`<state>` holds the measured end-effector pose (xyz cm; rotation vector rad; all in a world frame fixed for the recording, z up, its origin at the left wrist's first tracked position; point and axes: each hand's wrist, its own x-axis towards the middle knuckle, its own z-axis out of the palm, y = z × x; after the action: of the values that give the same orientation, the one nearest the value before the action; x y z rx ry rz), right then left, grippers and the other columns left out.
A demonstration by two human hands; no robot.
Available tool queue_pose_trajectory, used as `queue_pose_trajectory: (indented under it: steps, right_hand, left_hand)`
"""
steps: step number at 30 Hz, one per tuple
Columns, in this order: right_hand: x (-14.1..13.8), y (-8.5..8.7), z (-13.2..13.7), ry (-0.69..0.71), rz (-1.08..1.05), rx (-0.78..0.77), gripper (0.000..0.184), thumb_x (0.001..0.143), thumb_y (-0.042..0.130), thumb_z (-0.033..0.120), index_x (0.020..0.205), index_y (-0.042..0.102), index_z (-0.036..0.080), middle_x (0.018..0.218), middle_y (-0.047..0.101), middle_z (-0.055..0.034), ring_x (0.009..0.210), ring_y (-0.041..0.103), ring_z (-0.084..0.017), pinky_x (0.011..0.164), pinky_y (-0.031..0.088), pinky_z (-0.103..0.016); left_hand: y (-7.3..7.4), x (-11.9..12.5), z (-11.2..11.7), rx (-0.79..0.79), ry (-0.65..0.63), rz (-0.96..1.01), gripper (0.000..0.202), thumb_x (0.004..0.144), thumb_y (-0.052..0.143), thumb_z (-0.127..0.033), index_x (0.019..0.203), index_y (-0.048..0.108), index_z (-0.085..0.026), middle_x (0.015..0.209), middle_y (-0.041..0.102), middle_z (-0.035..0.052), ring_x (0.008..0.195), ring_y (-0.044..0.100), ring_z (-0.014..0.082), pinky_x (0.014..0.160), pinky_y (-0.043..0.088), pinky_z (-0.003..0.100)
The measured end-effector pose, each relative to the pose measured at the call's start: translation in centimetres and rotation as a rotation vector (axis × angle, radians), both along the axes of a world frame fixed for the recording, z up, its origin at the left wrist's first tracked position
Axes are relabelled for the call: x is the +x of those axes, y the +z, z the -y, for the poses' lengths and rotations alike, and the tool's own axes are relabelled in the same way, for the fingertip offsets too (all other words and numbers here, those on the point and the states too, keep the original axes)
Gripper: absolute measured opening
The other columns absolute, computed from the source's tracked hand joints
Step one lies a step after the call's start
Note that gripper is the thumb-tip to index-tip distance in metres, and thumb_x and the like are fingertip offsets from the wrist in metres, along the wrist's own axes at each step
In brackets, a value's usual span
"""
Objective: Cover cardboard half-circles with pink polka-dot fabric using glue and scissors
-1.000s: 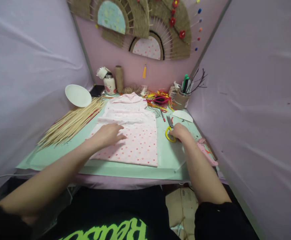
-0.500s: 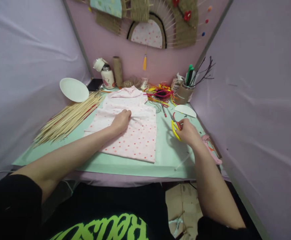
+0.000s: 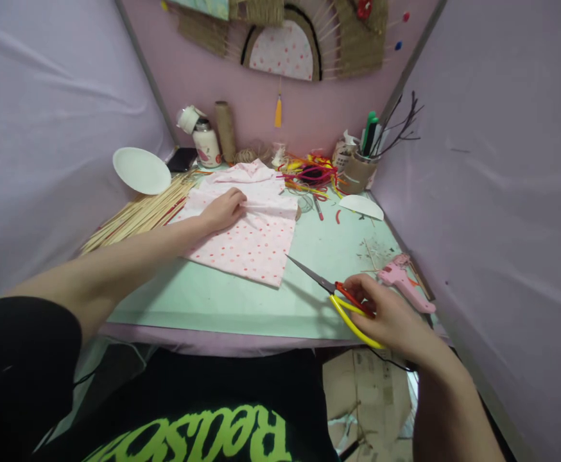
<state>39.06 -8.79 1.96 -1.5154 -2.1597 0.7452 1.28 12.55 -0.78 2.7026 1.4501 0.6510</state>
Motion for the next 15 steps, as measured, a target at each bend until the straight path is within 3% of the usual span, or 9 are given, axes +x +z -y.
queue_pose_trajectory:
  steps: [3,7,9,12,15]
  right_hand:
    - [0.6,-0.2,1.4,-0.033,0.024,-0.02,0.027,0.08,0.06,0.042,0.099,0.061,0.022,0.09,0.069,-0.0063,0.075,0.065,-0.019,0.062,0.055,-0.028]
    - [1.2,-0.9,2.6,-0.065,0.038,-0.057,0.029,0.08,0.06,0.044,0.097,0.064,0.022,0.086,0.07,-0.0056,0.069,0.064,-0.018,0.059,0.054,-0.029]
    - [1.3,-1.2,2.8,-0.059,0.026,-0.102,0.029,0.08,0.06,0.045,0.097,0.065,0.022,0.085,0.07,-0.005,0.069,0.064,-0.018,0.061,0.054,-0.029]
    - [1.1,-1.5,2.9,-0.061,0.037,-0.152,0.033,0.072,0.069,0.044,0.097,0.065,0.022,0.084,0.07,-0.0031,0.069,0.064,-0.018,0.062,0.053,-0.029]
    - [0.9,-1.5,3.0,-0.065,0.089,-0.162,0.046,0.061,0.079,0.038,0.101,0.063,0.023,0.085,0.068,-0.0013,0.071,0.063,-0.018,0.063,0.052,-0.028]
  left_hand:
    - [1.1,1.7,4.1,0.069,-0.006,0.085,0.035,0.087,0.051,-0.024,0.119,0.052,-0.01,0.122,0.056,0.018,0.115,0.053,0.0278,0.1,0.043,0.042]
    - [1.4,3.7,12.1,-0.115,-0.367,-0.007,0.034,0.091,0.052,-0.037,0.116,0.057,-0.015,0.117,0.064,0.0135,0.11,0.06,0.0242,0.098,0.047,0.038]
    - [0.7,3.9,15.0,-0.125,-0.427,-0.033,0.033,0.09,0.055,-0.037,0.115,0.059,-0.016,0.126,0.061,0.0142,0.117,0.058,0.0245,0.1,0.047,0.038]
    - [-0.7,3.7,16.9,-0.077,-0.339,0.011,0.029,0.091,0.055,-0.031,0.115,0.06,-0.015,0.126,0.063,0.0136,0.119,0.059,0.0225,0.099,0.05,0.034]
    - [-1.6,3.6,16.9,0.028,-0.296,0.057,0.025,0.093,0.053,-0.028,0.113,0.062,-0.015,0.122,0.067,0.0123,0.115,0.062,0.021,0.095,0.053,0.033]
